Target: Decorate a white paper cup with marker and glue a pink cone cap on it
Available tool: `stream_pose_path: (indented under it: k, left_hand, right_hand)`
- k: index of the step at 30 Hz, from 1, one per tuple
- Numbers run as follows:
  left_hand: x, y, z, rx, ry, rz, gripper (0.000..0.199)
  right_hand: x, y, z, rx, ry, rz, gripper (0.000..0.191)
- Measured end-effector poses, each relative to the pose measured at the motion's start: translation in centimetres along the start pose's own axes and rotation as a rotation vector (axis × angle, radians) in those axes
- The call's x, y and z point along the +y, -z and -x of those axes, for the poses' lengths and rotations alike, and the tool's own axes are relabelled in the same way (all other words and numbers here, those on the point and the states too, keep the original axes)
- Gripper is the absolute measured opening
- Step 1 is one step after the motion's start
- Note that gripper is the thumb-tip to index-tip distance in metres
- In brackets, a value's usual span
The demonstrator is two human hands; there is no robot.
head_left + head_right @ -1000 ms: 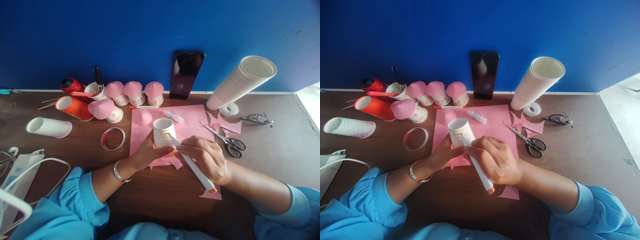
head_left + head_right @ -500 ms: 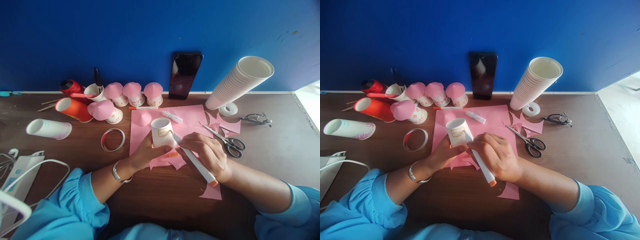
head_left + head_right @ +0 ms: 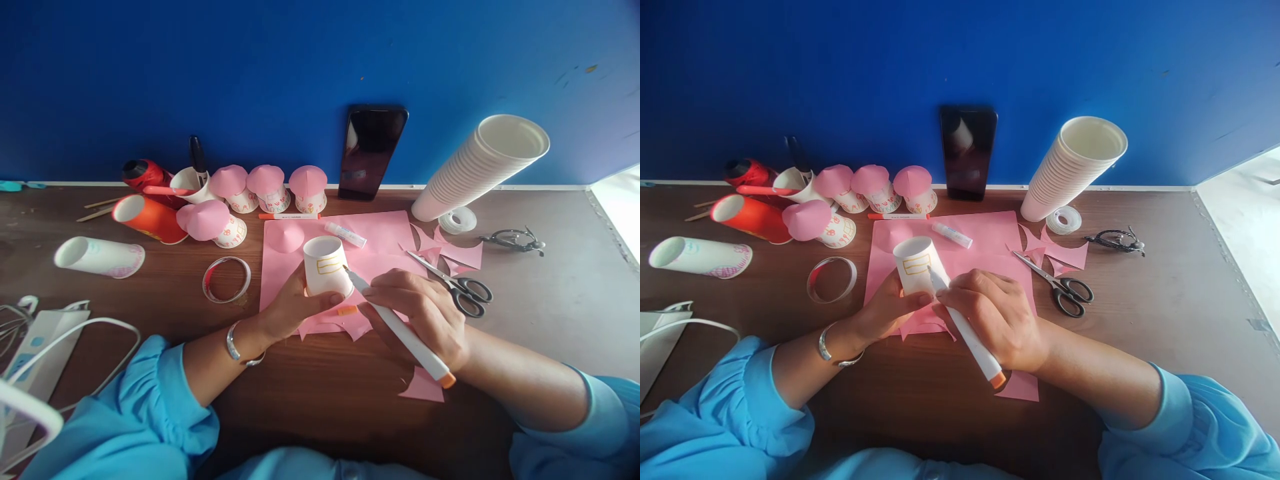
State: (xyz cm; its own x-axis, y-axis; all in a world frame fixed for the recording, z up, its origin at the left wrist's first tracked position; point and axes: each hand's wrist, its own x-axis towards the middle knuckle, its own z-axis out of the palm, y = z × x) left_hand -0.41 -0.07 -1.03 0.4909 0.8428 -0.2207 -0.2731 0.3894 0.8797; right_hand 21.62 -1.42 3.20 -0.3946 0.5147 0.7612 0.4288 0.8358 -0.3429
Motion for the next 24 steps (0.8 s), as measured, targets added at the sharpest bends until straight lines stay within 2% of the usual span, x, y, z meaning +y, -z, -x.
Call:
stream_pose_path:
  k: [4, 8, 17, 24]
  left_hand:
    - [0.06, -0.07, -0.06, -0.015, 0.015, -0.012, 0.041]
    - [0.19, -0.20, -0.05, -0.020, 0.017, -0.015, 0.041]
    - [0.38, -0.36, 0.10, -0.037, 0.026, -0.018, 0.036]
    - [0.77, -0.63, 0.03, -0.037, 0.037, -0.027, 0.036]
  right_hand:
    - [-0.15, 0.13, -0.15, -0.055, 0.083, -0.069, 0.026]
    - [-0.03, 0.09, -0.26, -0.065, 0.075, -0.053, 0.032]
    - [-0.01, -0.26, -0.13, -0.029, 0.052, 0.003, 0.020]
    - [0.12, -0.41, 0.20, -0.024, 0.054, -0.021, 0.029]
